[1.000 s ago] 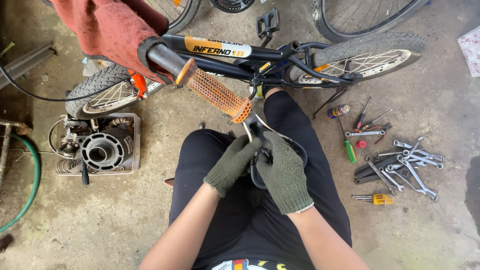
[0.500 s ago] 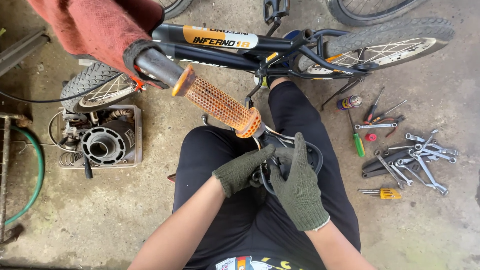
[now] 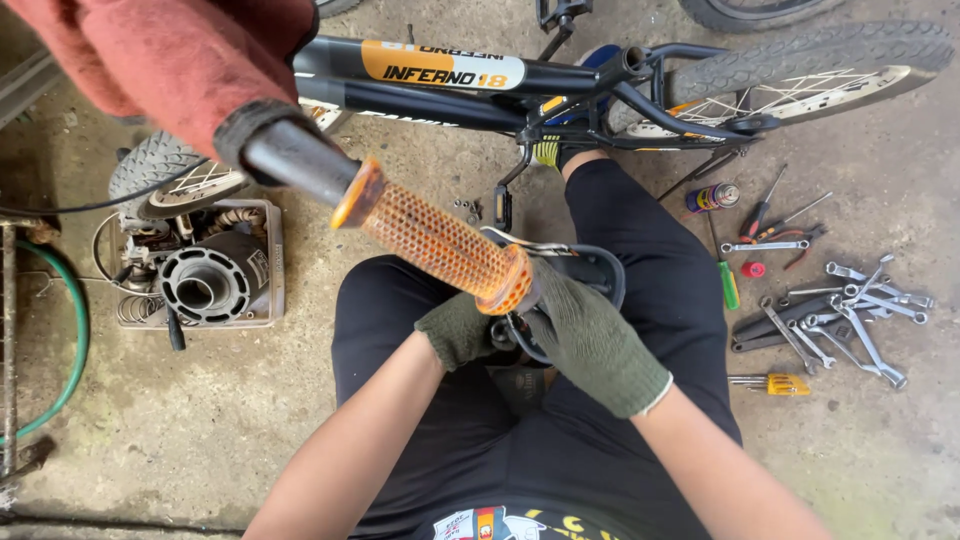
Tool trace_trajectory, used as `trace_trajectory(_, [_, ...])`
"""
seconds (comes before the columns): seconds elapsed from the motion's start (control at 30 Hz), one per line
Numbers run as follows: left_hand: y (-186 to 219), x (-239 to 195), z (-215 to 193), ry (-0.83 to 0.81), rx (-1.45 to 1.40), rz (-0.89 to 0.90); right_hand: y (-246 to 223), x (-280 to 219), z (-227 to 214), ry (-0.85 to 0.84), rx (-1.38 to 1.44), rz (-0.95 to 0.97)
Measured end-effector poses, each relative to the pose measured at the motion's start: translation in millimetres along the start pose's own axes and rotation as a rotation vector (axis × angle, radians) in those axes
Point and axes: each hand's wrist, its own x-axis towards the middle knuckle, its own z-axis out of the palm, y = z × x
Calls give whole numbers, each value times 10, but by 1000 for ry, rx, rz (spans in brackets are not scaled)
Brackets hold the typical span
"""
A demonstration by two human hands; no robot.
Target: The person uses a wrench to loosen and remove a bolt from the bicycle seat post clamp. They then detach the seat post and handle the seat and post assembly.
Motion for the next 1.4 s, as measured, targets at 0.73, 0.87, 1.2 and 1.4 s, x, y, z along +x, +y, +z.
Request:
trace_trajectory(0.73, [780, 813, -76, 243, -177, 46, 3390, -488, 2844, -606, -7, 487])
trace_trajectory(0.87, [838, 755, 54, 160, -140, -44, 3619, -955, 3730, -843, -300, 941])
trace_trajectory(1.2, [589, 824, 149, 190, -123, 51, 2881, -570, 3332, -1378, -507, 448])
trace_trajectory(1.4, [723, 733, 625, 417, -117, 1, 2593, -521, 3141, -1212, -200, 556])
